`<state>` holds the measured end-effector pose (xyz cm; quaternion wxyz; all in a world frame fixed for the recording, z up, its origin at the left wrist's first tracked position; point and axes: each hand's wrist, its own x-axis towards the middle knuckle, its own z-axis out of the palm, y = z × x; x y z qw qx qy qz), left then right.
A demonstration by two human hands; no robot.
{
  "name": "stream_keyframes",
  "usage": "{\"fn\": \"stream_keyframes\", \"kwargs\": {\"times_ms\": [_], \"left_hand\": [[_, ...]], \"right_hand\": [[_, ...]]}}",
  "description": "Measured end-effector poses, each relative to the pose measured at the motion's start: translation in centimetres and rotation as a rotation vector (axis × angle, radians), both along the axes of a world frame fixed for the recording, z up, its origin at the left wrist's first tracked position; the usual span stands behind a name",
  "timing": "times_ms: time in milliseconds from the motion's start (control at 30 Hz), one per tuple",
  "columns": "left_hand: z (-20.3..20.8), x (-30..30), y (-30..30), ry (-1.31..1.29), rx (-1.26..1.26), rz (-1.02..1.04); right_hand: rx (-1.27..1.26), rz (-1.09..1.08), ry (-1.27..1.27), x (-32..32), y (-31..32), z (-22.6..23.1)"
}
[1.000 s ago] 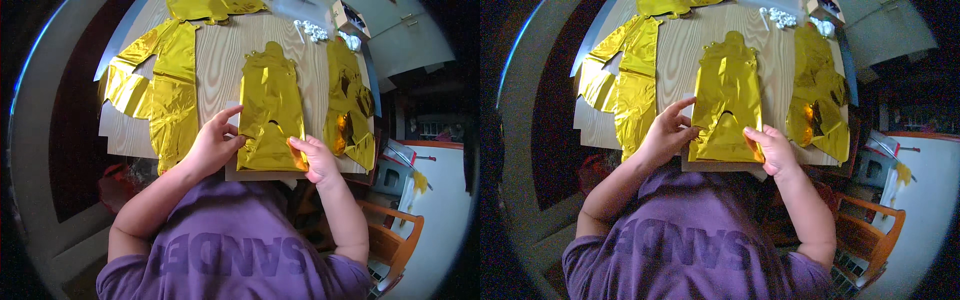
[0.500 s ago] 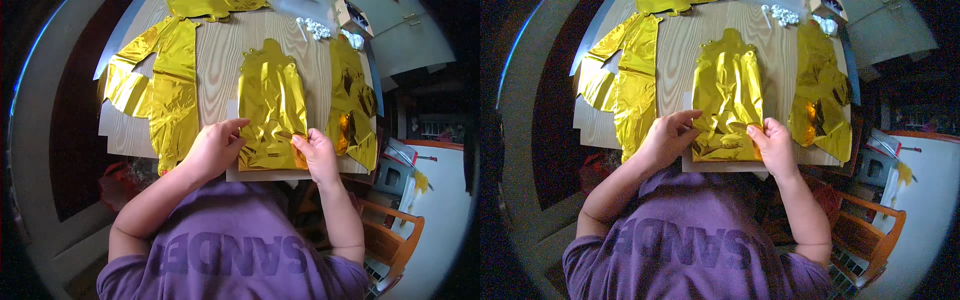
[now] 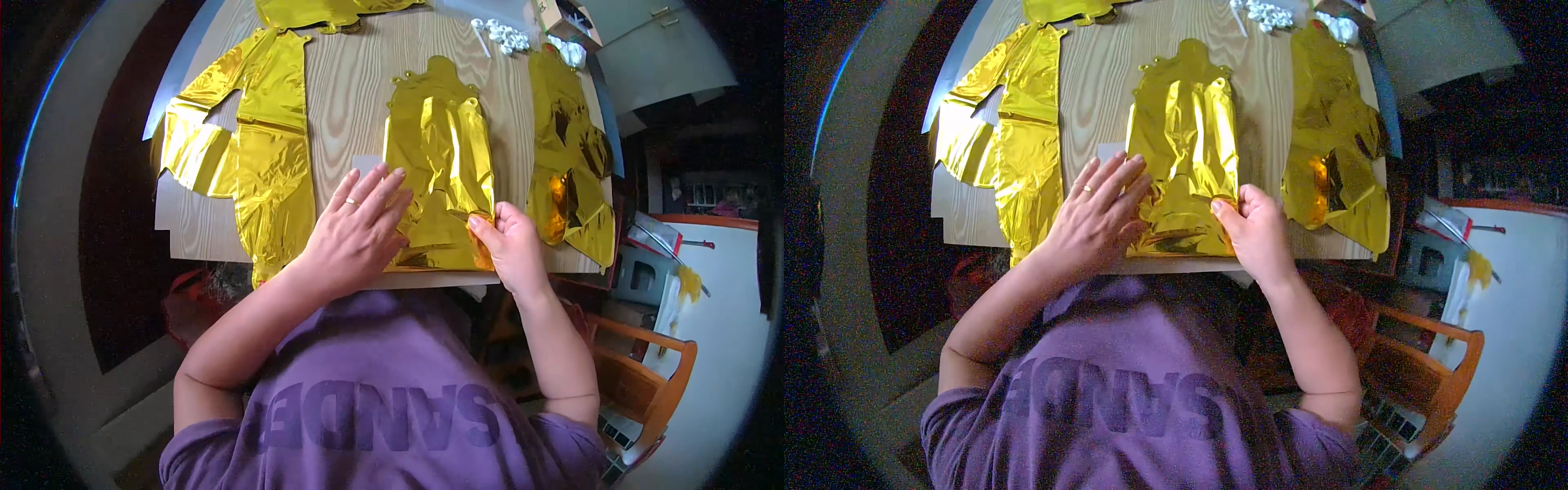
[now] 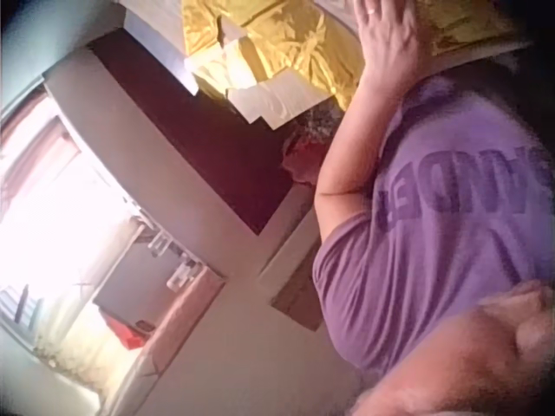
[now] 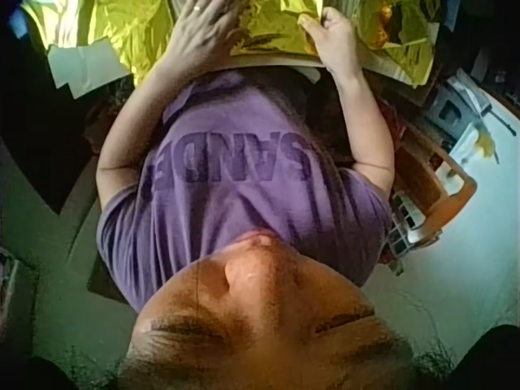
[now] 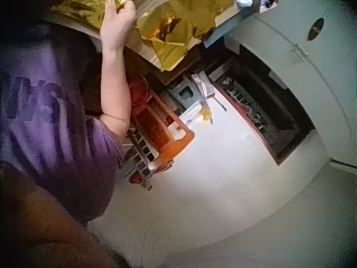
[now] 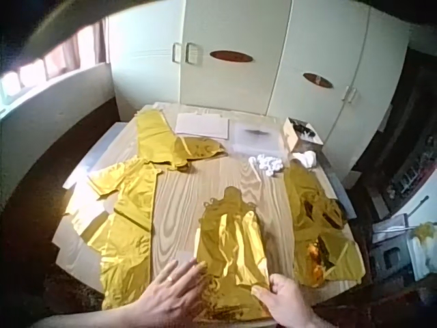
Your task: Folding gold foil balloons and inserting them into cardboard packaging sleeves.
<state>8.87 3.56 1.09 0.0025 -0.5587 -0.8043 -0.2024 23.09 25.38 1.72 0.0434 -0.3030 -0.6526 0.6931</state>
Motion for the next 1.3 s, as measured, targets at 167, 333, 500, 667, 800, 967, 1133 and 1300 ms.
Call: {"fn": "stream_keyframes", "kwargs": {"times_ms": [167,333,500,667,800,967,1133,1300], "left_hand": [[-1.4,-0.1,-0.5,-0.027,-0.097,-0.041],[-1.4,0.1,-0.5,-0.021,-0.115,-0.02],[-1.7,0.0,-0.5,-0.006,-0.064,-0.032],[-1.5,-0.1,-0.5,0.034,-0.039,-0.031],[-1.2,-0.3,-0.5,0.048,-0.062,-0.042],[-0.9,-1.0,-0.5,0.026,-0.087,-0.076],[0.4,-1.7,-0.3,-0.041,-0.138,-0.104],[0.6,-2.5,-0.5,-0.051,-0.145,-0.132]], "right_hand": [[0.088,0.042,-0.059,0.4,0.7,-0.2],[1.036,0.022,0.001,0.6,-1.5,3.0],[1.221,0.426,0.281,2.5,-7.7,3.2],[1.368,0.501,0.222,2.8,-9.8,-0.6],[1.514,0.469,0.207,2.7,-10.6,-1.9],[1.504,0.445,0.187,2.5,-10.9,-2.2],[1.429,0.449,0.132,1.7,-10.5,-1.6],[1.261,0.565,0.075,0.4,-9.8,0.1]]}}
